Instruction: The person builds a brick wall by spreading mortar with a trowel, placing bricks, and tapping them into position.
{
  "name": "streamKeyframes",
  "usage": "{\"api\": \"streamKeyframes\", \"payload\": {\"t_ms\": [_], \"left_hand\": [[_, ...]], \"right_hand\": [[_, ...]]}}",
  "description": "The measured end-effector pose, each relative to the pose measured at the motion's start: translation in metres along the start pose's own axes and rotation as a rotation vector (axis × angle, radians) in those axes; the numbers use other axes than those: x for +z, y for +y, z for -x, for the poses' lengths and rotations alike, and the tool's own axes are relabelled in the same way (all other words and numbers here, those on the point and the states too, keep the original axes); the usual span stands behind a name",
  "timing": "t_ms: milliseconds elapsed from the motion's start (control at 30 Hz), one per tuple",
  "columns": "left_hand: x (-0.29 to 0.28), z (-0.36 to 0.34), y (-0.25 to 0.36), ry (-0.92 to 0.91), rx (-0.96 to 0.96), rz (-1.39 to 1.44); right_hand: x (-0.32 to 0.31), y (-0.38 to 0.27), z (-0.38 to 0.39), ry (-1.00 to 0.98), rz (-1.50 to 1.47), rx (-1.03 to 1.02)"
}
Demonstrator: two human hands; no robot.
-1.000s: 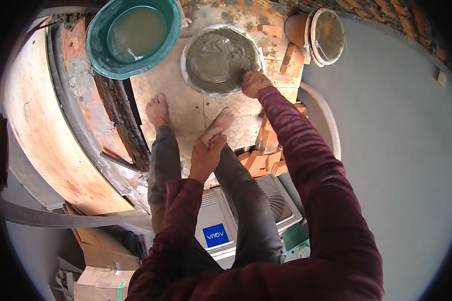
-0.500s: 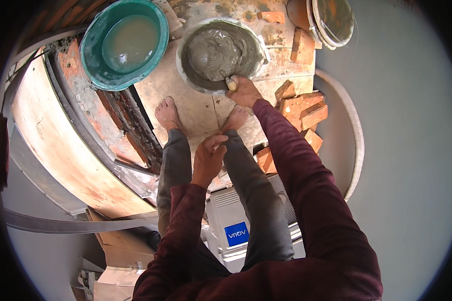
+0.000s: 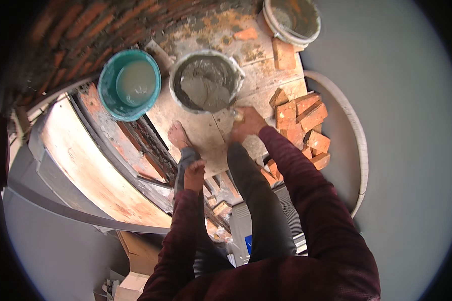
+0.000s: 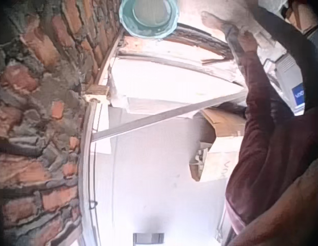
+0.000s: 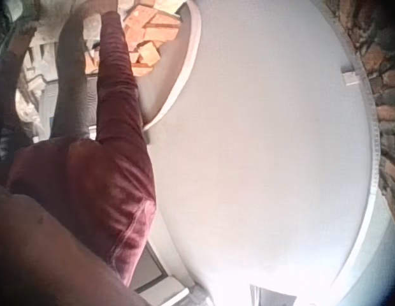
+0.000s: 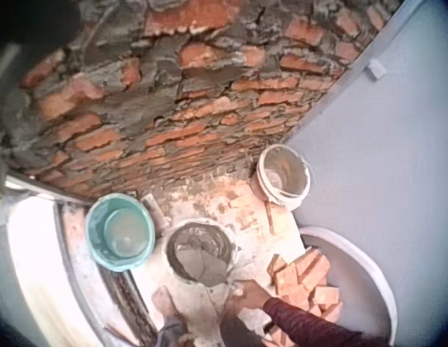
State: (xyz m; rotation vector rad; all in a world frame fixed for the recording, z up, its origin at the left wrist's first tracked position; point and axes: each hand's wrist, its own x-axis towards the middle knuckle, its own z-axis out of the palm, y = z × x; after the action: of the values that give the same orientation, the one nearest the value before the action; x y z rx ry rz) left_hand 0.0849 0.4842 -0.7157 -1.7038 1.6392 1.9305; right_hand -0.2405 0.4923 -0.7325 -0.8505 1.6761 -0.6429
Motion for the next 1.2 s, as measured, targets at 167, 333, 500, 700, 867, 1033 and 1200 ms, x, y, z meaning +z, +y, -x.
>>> {"api": "streamKeyframes", "payload": {"t_ms": [167, 333, 500, 700, 867, 1033, 1200], "left_hand": [[-0.074, 0.09, 0.048, 0.062, 0.295, -0.134], [-0.131, 0.135, 0.144, -0.223, 0.26, -0.225], [-0.142, 0.147, 0.184, -0.315, 0.074, -0.458], [-0.201, 0.099, 0.214, -0.113, 0.095, -0.283], [-0.284, 0.061, 0.208, -0.212, -0.146, 0.098], [-0.338, 0.053, 0.204, 0.021, -0.314, 0.25], [-0.354, 0.026, 0.163, -0.014, -0.171, 0.118]], "right_hand": [[-0.059, -0.152, 0.128, 0.007, 0.172, -0.031], [-0.171, -0.295, 0.262, -0.129, 0.073, 0.064], [-0.272, -0.427, 0.354, 0.035, -0.215, 0.162], [-0.368, -0.604, 0.378, 0.454, -0.093, 0.095], [-0.452, -0.729, 0.369, 0.914, 0.47, 0.161], [-0.55, -0.745, 0.293, 1.079, 1.35, 0.336], [-0.576, -0.754, 0.219, 1.055, 1.49, 0.575]]}}
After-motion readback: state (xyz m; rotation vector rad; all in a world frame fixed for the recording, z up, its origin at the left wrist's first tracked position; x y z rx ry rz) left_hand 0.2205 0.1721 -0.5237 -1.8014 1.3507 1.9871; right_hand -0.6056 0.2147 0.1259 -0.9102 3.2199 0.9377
